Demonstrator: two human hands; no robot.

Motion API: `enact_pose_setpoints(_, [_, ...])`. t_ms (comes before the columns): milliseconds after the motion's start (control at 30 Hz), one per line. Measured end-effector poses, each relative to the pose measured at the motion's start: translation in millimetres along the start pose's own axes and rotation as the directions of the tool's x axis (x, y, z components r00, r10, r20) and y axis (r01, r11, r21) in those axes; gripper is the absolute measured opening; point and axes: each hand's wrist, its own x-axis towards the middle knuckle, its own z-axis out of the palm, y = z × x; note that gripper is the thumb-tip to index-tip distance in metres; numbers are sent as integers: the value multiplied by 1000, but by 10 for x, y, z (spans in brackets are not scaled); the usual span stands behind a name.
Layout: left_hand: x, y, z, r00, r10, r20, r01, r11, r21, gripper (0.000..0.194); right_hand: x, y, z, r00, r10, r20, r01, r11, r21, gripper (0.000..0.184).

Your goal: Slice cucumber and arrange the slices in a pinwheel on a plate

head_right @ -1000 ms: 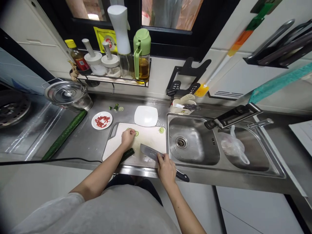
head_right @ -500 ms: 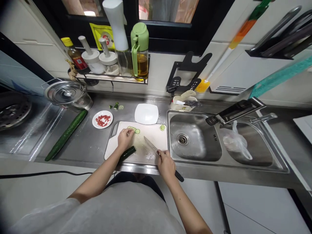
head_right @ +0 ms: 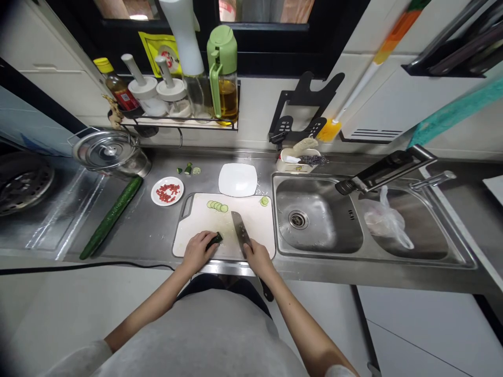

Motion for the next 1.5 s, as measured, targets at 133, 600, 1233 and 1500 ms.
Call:
enact_pose_setpoints(133, [7, -31, 3, 999, 23, 40, -24, 999, 25, 37, -18, -29, 33, 1000, -6, 9, 6, 999, -54, 25])
enact_pose_setpoints(600, [112, -111, -65, 1000, -11, 21, 11, 1000, -7, 35, -87, -186, 57, 993, -11, 120, 42, 964, -264, 28])
enact_pose_setpoints(1233, [89, -184, 63, 995, 63, -75, -70, 993, -92, 32, -190, -454, 123, 977, -9, 211, 91, 919, -384, 24])
enact_pose_setpoints(1500, [96, -228, 100, 984, 118, -136, -130, 988, -88, 30, -196, -477, 112, 970, 8, 242, 86, 922, -377, 22])
